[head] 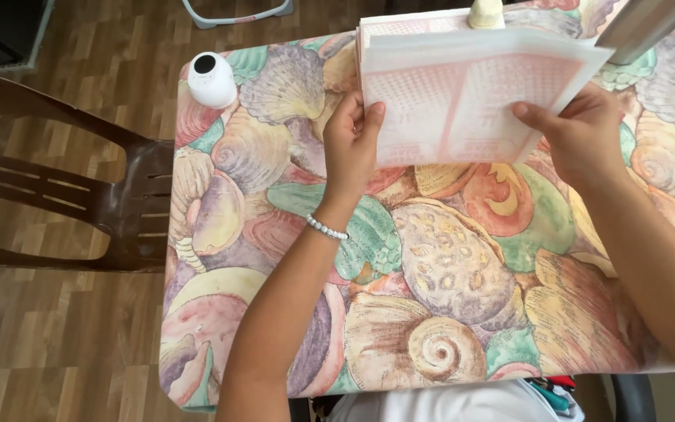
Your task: Manually folding flat paper templates into bags and stacking them on a table.
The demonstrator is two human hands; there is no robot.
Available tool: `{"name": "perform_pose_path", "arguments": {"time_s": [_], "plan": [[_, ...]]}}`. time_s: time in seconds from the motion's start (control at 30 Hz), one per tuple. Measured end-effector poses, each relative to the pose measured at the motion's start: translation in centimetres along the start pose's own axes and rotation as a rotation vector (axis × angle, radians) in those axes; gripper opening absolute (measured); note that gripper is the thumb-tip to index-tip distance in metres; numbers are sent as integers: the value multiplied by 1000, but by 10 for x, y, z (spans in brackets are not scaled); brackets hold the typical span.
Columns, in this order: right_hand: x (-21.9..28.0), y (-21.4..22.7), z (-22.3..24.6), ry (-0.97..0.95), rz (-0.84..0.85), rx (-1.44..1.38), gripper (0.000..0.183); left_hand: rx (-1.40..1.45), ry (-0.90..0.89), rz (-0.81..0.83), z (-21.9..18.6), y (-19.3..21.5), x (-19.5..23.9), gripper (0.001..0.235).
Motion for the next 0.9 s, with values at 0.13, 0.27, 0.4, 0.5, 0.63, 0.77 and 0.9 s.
{"name": "perform_pose_path", "arguments": {"time_s": [0.13,0.27,0.4,0.5,0.63,0.77,0.9], "plan": [[9,6,-8,72,53,-56,36,-32,-34,-23,3,-4,10,27],[16,2,1,108,72,-59,39,-5,-14,55,9,-7,12,26],[20,-1,10,165,71,-17,35,-32,13,-4,10,-9,17,28],[21,-1,10,162,77,-59,43,-11,-5,-15,4,-11,21,32],[27,-4,7,140,75,35,43,-34,7,31,10,-16,20,31],[30,-6,7,129,18,89,38,-35,0,-29,9,-16,21,17],[32,-8,6,141,51,161,42,-13,4,-29,16,-19,20,24]]}}
Point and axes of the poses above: each hand's wrist, its own x-axis away from the middle knuckle, its own y-axis out of the back of the hand, z = x × y, the point moved 3 cm from there along -x, towards the middle knuckle, and after that the axes turned 12 degrees about y, right-handed, at the moved point
